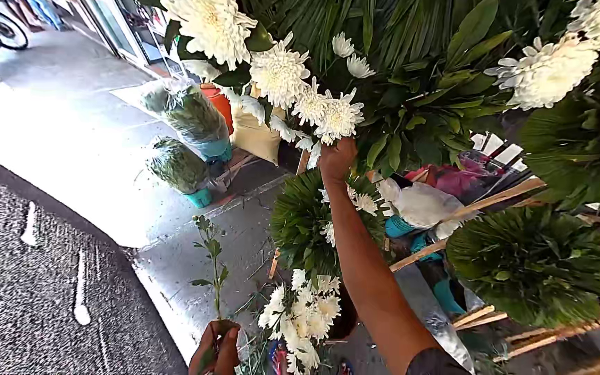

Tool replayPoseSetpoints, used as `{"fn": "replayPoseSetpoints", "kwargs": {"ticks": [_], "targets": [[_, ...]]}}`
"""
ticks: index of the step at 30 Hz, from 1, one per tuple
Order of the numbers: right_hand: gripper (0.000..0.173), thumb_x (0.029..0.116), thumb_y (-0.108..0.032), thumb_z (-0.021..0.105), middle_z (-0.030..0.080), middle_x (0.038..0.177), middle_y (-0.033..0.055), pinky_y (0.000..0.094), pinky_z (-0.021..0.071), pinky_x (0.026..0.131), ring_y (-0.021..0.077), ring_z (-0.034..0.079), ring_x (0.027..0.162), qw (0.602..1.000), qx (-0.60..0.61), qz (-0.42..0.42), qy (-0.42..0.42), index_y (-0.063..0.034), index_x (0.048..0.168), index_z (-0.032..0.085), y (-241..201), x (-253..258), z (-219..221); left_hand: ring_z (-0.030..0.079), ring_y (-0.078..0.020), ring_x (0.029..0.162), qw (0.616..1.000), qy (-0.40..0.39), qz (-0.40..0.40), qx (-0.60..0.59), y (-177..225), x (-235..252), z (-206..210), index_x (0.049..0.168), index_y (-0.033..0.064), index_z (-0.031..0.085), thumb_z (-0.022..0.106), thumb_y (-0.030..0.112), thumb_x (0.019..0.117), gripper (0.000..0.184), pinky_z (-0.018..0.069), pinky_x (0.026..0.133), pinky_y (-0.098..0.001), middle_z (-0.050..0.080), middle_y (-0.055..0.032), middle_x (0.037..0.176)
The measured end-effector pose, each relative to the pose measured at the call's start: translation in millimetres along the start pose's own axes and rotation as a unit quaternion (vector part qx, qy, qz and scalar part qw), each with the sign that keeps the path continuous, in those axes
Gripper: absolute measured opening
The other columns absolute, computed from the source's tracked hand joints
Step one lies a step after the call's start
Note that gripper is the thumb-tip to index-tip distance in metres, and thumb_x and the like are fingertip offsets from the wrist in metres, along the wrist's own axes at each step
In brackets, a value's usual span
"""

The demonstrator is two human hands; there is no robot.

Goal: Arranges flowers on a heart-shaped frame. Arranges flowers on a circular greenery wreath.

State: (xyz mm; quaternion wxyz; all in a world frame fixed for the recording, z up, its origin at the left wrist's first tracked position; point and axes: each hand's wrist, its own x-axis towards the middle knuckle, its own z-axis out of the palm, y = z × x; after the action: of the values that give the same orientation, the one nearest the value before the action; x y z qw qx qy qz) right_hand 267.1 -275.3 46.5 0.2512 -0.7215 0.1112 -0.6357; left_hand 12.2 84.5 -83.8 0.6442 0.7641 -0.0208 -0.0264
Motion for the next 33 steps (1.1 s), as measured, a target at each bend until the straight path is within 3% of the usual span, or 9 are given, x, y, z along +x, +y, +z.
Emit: {"fn": "replayPoseSetpoints", "kwargs": {"ticks": [10,14,18,20,22,25,29,31,33], "targets": [[0.042,0.1019,-0.024,0.063,0.057,0.143,0.0129,0.0411,0.0542,0.102,0.0222,0.058,0.129,0.950,0.165,0.178,-0.194,-0.0031,0.137,0.056,-47.1,-60.4,-112.0,0.056,-0.0082,0.054,0.997,0.020,0.061,-0.052,-3.5,-7.1,-13.7,0.150,0.0017,0.038,0.051,0.005,0.0967,0.055,0.0472,0.043,-0.0230,0.069,-0.0025,0.088],[0.038,0.0971,-0.035,0.069,0.056,0.147,0.0123,0.0523,0.0466,0.111,0.0294,0.048,0.140,0.931,0.183,0.026,-0.315,-0.0096,0.126,0.068,-75.2,-133.4,-172.8,0.058,-0.0071,0.054,0.992,-0.064,0.084,-0.072,-4.7,-21.1,-19.9,0.143,0.0063,0.055,0.057,0.019,0.1016,0.043,0.0496,0.045,-0.0219,0.073,-0.0033,0.090],[0.054,0.0961,-0.063,0.058,0.051,0.155,-0.0005,0.0678,0.0131,0.124,0.0337,0.028,0.154,0.812,0.121,-0.206,-0.533,-0.0318,0.141,0.061,-74.4,-132.8,-224.8,0.057,-0.0042,0.058,0.978,-0.197,0.070,-0.027,3.0,-34.5,-13.5,0.136,0.0132,0.064,0.062,0.030,0.0998,0.040,0.0505,0.050,-0.0206,0.070,0.0009,0.084],[0.048,0.0987,-0.062,0.054,0.070,0.122,0.0018,0.0634,0.0246,0.123,0.0278,0.056,0.133,0.777,0.091,-0.214,-0.585,-0.0220,0.119,0.072,-59.2,-146.1,-254.0,0.057,-0.0024,0.060,0.966,-0.254,0.049,0.001,9.1,-40.9,-2.7,0.131,0.0144,0.068,0.063,0.033,0.0990,0.038,0.0508,0.053,-0.0200,0.070,0.0033,0.085],[0.046,0.1042,-0.053,0.050,0.068,0.086,0.0052,0.0494,0.0508,0.095,0.0234,0.068,0.088,0.787,0.052,-0.128,-0.601,-0.0138,0.094,0.071,-36.1,-180.0,-290.8,0.054,-0.0034,0.056,0.970,-0.243,0.014,0.010,11.2,-47.5,28.4,0.129,0.0079,0.067,0.059,0.024,0.0981,0.035,0.0481,0.049,-0.0213,0.068,0.0030,0.080],[0.047,0.1074,-0.044,0.048,0.068,0.081,0.0091,0.0446,0.0561,0.074,0.0213,0.067,0.077,0.752,0.071,0.269,-0.598,-0.0038,0.095,0.071,-26.6,-249.0,-353.8,0.056,-0.0099,0.057,0.976,-0.210,-0.010,0.061,1.6,-52.3,106.8,0.137,0.0002,0.058,0.050,0.012,0.0999,0.040,0.0513,0.051,-0.0283,0.064,-0.0033,0.081],[0.044,0.1102,-0.030,0.043,0.068,0.080,0.0063,0.0337,0.0547,0.067,0.0118,0.060,0.068,0.710,0.045,0.575,-0.404,0.0018,0.100,0.072,10.5,-319.5,-432.2,0.070,-0.0200,0.104,0.885,-0.376,0.113,0.250,-5.0,-73.1,193.6,0.146,0.0159,0.057,0.055,0.024,0.1036,0.043,0.0584,0.093,-0.0429,0.070,-0.0087,0.123],[0.040,0.1085,-0.032,0.048,0.068,0.088,0.0122,0.0405,0.0560,0.073,0.0206,0.064,0.078,0.704,-0.097,0.557,-0.429,0.0003,0.109,0.072,55.6,-330.1,-476.8,0.067,-0.0259,0.113,0.822,-0.460,0.120,0.314,-13.7,-93.1,219.3,0.156,0.0255,0.044,0.057,0.036,0.1037,0.055,0.0573,0.093,-0.0489,0.062,-0.0098,0.136],[0.049,0.1027,-0.040,0.058,0.062,0.135,0.0216,0.0589,0.0461,0.107,0.0369,0.059,0.125,0.599,-0.219,0.531,-0.558,-0.0054,0.136,0.064,101.4,-331.8,-516.0,0.067,-0.0353,0.111,0.746,-0.531,0.062,0.398,-34.6,-112.3,231.0,0.157,0.0249,0.039,0.061,0.037,0.0984,0.063,0.0566,0.086,-0.0574,0.058,-0.0150,0.140]]}}
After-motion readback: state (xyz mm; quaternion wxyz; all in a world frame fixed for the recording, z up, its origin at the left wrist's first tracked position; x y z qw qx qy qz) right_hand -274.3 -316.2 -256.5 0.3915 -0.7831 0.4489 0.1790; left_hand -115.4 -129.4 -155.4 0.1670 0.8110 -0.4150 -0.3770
